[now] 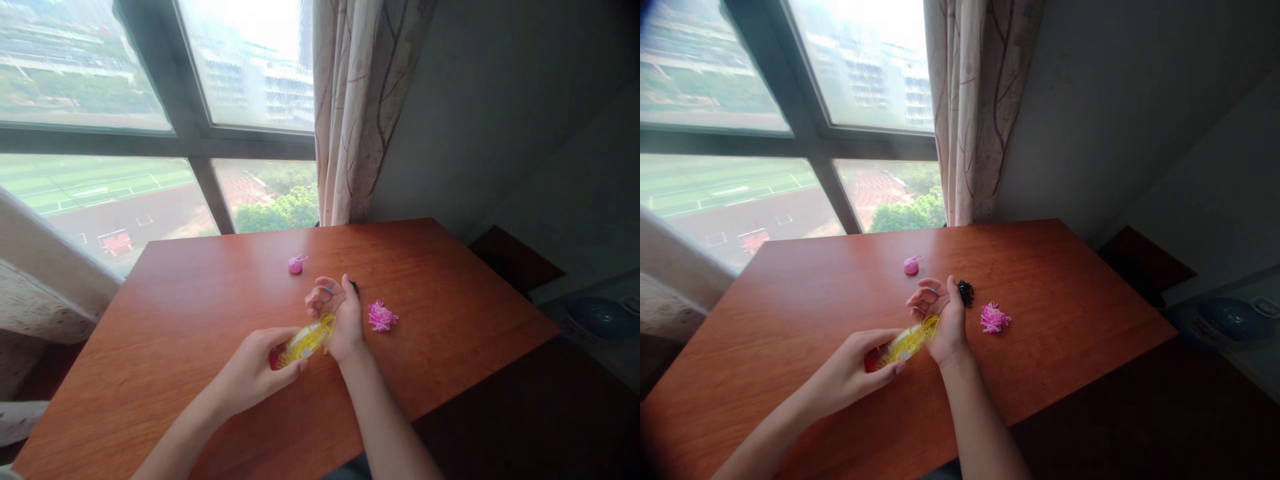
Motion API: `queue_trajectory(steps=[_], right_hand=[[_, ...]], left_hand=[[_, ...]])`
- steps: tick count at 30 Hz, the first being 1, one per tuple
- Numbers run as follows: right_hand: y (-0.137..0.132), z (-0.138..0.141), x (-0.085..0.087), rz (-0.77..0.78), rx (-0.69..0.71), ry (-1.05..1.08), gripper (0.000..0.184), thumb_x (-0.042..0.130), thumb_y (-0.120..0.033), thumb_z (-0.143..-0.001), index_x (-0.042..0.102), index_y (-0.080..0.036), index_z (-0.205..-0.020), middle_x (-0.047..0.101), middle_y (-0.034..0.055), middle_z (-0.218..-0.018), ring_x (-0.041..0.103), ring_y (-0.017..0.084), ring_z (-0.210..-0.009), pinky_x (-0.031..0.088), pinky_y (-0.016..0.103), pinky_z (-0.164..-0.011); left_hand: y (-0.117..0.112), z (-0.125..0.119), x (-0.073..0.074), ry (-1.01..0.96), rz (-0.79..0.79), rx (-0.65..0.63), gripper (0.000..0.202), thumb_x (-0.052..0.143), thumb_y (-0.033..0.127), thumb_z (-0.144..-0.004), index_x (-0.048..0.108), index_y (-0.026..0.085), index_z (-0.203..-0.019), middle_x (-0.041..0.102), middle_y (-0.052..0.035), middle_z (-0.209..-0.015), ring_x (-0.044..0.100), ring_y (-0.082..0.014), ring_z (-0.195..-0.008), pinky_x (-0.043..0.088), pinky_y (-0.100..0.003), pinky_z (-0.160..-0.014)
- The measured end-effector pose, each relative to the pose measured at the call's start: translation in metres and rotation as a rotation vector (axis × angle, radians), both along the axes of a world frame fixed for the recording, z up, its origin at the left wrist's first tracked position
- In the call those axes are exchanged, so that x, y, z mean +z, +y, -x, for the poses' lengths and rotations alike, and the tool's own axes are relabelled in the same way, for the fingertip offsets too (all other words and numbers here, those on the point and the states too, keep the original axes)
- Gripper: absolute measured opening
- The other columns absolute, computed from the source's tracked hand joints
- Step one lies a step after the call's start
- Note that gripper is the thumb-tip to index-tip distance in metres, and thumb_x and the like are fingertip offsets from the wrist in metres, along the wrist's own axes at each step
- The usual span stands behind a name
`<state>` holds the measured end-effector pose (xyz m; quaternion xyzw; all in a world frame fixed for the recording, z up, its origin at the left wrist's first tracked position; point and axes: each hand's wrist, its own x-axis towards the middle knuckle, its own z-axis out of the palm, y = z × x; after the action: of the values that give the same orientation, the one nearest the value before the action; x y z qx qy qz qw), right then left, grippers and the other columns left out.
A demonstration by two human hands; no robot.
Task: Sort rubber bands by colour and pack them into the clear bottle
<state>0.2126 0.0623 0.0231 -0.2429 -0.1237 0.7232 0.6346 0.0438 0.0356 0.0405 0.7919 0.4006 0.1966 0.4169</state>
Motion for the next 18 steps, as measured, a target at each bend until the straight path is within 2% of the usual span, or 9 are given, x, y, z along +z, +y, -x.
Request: queue_trajectory(steps=[5, 10, 14, 18], right_hand=[[0.001, 0.000, 0.001, 0.009, -0.069, 0.041, 0.033, 0.065, -0.049, -0.082, 0.068, -0.018, -0.075, 0.058, -0.0029, -0.052, 0.052, 0.009, -0.049, 0.034, 0.016, -0.044], [0.001, 0.006, 0.001, -0.016, -0.187, -0.077, 0.034, 0.063, -0.051, -0.083, 0.066, -0.018, -0.074, 0.054, -0.0040, -0.048, 0.047, 0.009, -0.045, 0.034, 0.018, -0.043], [0.000, 0.007, 0.000, -0.028, -0.239, -0.133, 0.035, 0.062, -0.052, -0.083, 0.065, -0.018, -0.075, 0.055, -0.0037, -0.049, 0.049, 0.010, -0.046, 0.035, 0.020, -0.044], [0.004, 0.002, -0.003, 0.048, -0.232, -0.090, 0.032, 0.063, -0.049, -0.083, 0.062, -0.019, -0.073, 0.046, -0.0072, -0.047, 0.042, 0.008, -0.042, 0.028, 0.018, -0.039]], left_hand=[[-0.001, -0.001, 0.007, -0.037, 0.034, -0.043, 0.027, 0.055, 0.033, -0.082, 0.070, 0.011, -0.088, 0.056, 0.0022, -0.069, 0.047, -0.0122, -0.064, 0.039, -0.020, -0.060], [0.000, -0.003, 0.013, 0.039, 0.036, -0.063, 0.027, 0.056, 0.026, -0.081, 0.071, 0.012, -0.098, 0.063, 0.0008, -0.076, 0.051, -0.0136, -0.067, 0.041, -0.022, -0.064], [0.000, -0.004, 0.014, 0.045, 0.010, -0.055, 0.032, 0.057, 0.026, -0.081, 0.071, 0.014, -0.107, 0.068, 0.0001, -0.080, 0.054, -0.0144, -0.068, 0.043, -0.022, -0.065], [-0.001, -0.003, 0.010, 0.040, -0.013, -0.050, 0.030, 0.058, 0.027, -0.080, 0.072, 0.016, -0.104, 0.070, -0.0008, -0.083, 0.057, -0.0157, -0.071, 0.045, -0.023, -0.067]])
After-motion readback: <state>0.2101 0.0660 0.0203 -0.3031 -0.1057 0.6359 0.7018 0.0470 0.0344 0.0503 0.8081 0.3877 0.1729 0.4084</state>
